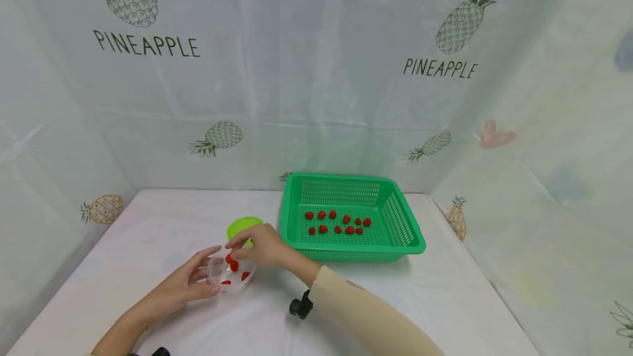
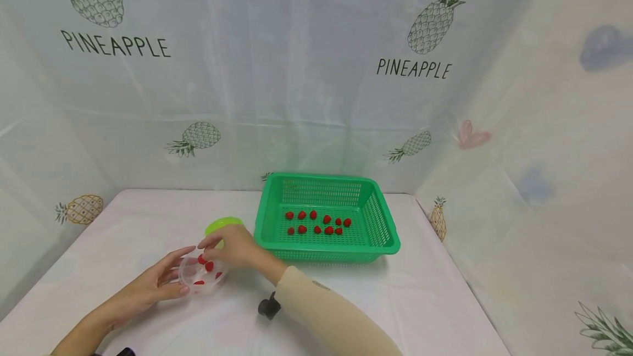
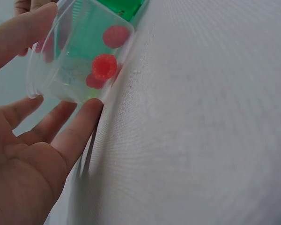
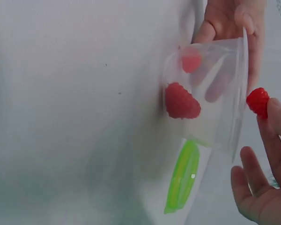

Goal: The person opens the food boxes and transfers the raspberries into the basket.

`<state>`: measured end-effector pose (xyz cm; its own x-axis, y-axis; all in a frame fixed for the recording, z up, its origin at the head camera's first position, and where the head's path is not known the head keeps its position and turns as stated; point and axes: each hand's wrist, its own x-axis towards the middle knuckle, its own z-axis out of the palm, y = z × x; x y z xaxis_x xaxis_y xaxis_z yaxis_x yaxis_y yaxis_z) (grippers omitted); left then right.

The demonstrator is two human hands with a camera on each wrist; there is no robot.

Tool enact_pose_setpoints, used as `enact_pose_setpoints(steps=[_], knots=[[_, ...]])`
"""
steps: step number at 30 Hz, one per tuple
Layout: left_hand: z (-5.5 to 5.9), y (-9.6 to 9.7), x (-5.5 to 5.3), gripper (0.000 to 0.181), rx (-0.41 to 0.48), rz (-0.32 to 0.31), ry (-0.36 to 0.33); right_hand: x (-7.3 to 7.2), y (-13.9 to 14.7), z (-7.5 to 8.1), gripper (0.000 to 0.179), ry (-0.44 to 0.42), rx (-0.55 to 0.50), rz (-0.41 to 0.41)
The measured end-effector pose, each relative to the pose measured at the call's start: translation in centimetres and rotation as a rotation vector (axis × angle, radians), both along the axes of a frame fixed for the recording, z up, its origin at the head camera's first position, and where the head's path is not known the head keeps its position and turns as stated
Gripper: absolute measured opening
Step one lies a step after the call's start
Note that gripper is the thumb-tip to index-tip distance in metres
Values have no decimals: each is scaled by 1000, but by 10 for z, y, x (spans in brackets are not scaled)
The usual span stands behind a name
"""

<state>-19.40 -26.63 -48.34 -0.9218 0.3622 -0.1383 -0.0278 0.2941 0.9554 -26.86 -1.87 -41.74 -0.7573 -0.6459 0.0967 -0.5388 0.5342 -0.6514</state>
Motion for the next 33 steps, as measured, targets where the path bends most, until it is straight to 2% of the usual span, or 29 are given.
enact_pose_setpoints(steps=[5, 12, 19, 23, 27, 33], knots=[[-1, 0, -1, 85, -1, -4, 3, -2, 6, 10, 16, 42, -59, 5], [-1, 0, -2, 87, 4, 1, 1, -6, 35, 34, 16, -3, -160, 15], [-1, 2, -2, 90, 17, 10, 6, -22, 98, 49, 14, -16, -214, -24], [-3, 1, -1, 89, 11, 13, -1, -32, 140, 52, 15, -30, -215, -93], [-4, 0, -1, 90, 7, 13, -8, -40, 180, 51, 16, -4, -169, -158], [-2, 1, -1, 89, 2, 9, 3, -51, 234, 40, 16, 15, -87, -255]])
